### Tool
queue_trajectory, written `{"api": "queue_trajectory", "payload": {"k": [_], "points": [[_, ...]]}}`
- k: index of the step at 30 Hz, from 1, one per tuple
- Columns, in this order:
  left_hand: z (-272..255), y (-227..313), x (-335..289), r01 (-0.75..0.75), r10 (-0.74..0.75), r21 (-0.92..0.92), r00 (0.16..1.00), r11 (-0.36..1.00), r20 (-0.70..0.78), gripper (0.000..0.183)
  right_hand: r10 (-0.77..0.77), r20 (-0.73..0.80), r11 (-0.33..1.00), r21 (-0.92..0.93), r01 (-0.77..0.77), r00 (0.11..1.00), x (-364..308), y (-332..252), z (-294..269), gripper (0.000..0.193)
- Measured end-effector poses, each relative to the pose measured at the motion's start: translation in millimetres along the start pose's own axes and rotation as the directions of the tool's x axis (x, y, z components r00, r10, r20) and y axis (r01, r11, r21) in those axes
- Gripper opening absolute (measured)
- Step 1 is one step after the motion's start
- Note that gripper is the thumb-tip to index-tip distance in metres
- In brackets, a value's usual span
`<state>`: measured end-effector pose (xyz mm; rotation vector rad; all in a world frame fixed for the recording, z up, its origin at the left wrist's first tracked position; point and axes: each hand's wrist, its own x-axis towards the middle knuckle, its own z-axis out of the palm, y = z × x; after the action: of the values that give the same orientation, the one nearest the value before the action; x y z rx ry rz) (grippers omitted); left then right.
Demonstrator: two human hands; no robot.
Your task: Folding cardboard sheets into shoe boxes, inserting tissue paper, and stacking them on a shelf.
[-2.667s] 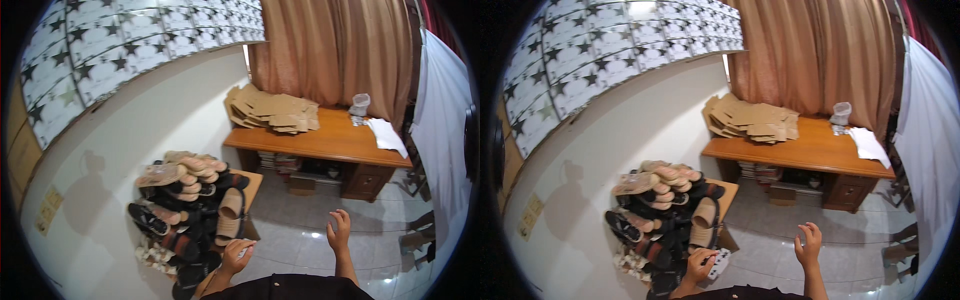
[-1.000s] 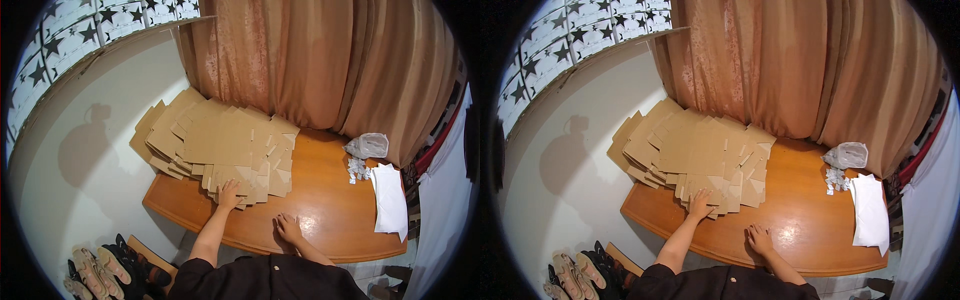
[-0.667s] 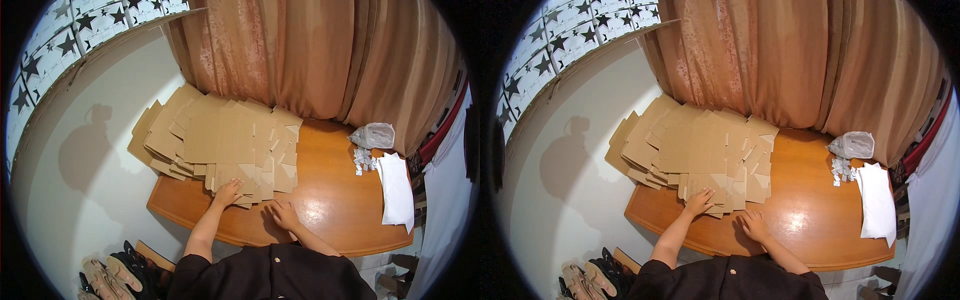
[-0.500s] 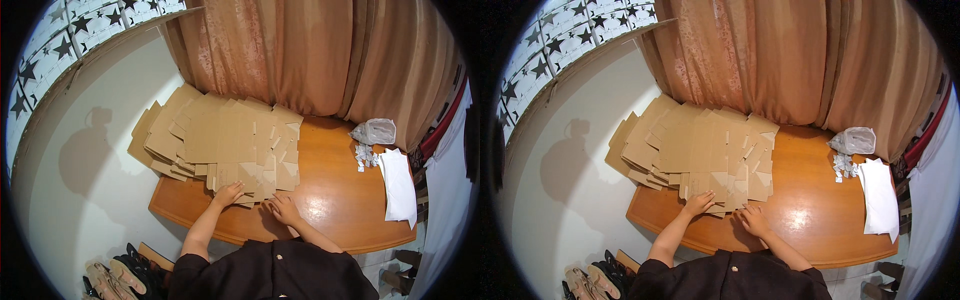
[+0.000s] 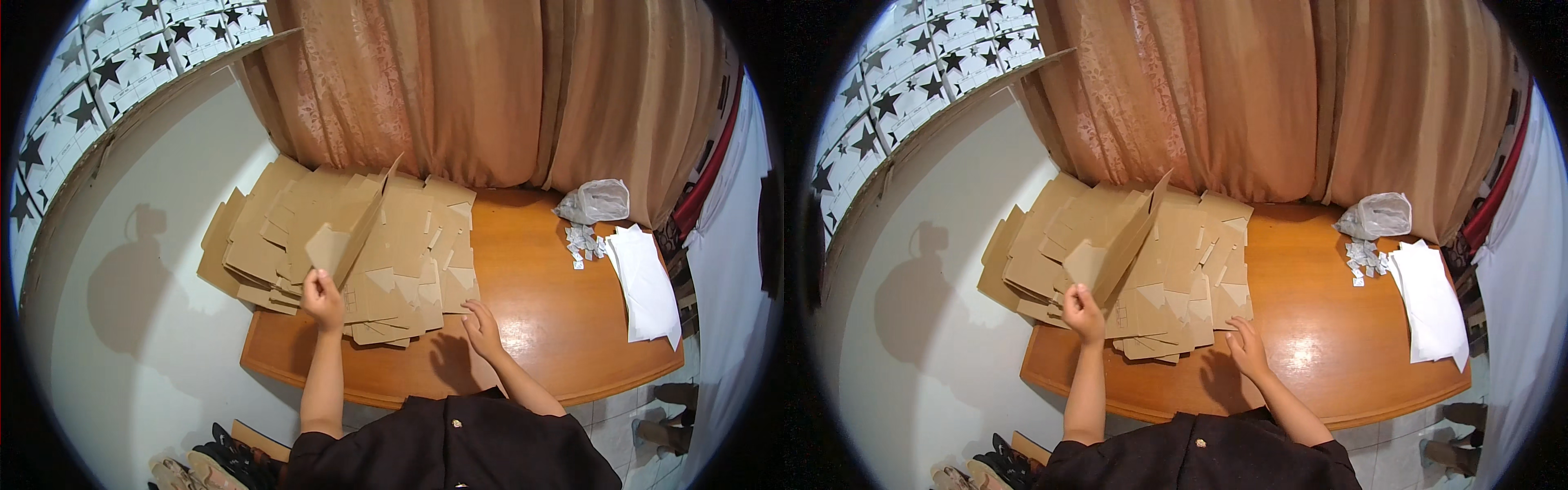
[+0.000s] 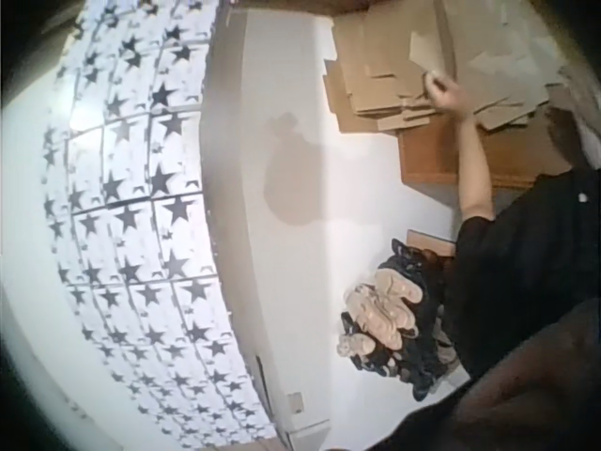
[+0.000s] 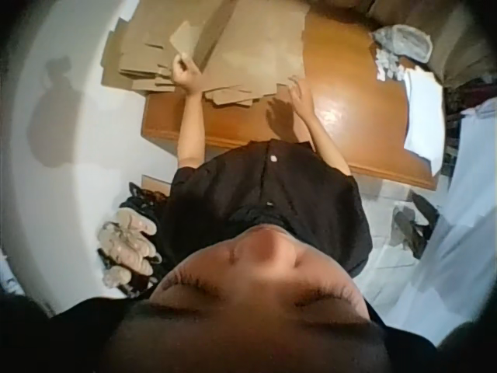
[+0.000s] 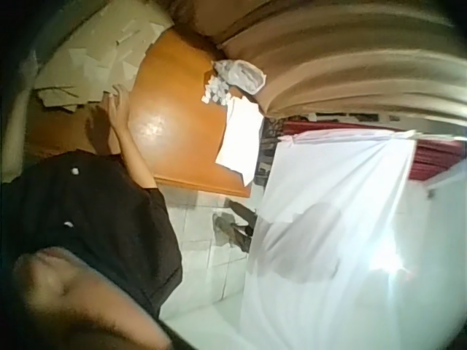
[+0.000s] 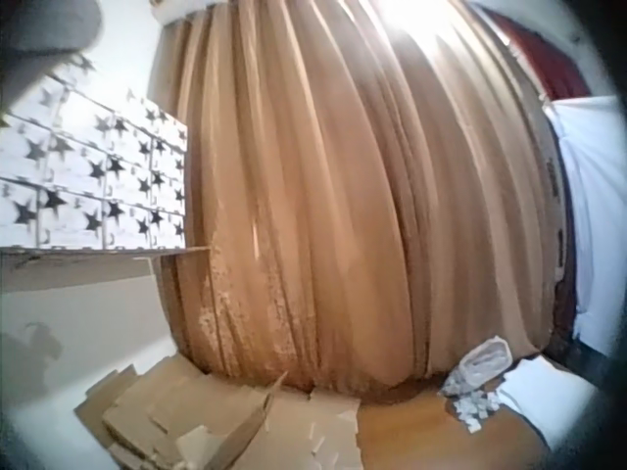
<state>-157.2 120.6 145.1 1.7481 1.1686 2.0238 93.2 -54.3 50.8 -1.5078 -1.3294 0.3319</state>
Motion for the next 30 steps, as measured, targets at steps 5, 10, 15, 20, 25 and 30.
{"api": "queue_trajectory", "payload": {"k": [5,10,15,20,25,30], "points": [[-11,39,12,0.039,-0.072,-0.253,0.99,0.967,-0.125,0.015,0.357,-0.038,0.89,0.319,-0.327,0.934,1,-6,-14,0.029],[-9,63,12,0.148,-0.193,-0.431,0.979,0.89,-0.062,0.016,0.478,-0.306,0.816,0.502,-0.287,0.823,-2,-3,-68,0.042],[9,59,-4,0.439,-0.38,-0.653,0.893,0.617,0.241,0.011,0.3,-0.54,0.95,0.241,-0.196,0.786,-21,-9,-126,0.05],[30,57,-38,0.639,-0.343,-0.618,0.768,0.458,0.54,0.01,0.362,-0.488,0.892,0.429,-0.143,0.794,-35,5,-170,0.051],[57,89,-67,0.669,-0.346,-0.566,0.739,0.481,0.579,0.009,0.479,-0.428,0.845,0.46,-0.272,0.766,-56,24,-195,0.062],[84,127,-94,0.688,-0.274,-0.561,0.711,0.46,0.648,0.011,0.583,-0.356,0.638,0.757,-0.14,0.731,-58,44,-241,0.063]]}}
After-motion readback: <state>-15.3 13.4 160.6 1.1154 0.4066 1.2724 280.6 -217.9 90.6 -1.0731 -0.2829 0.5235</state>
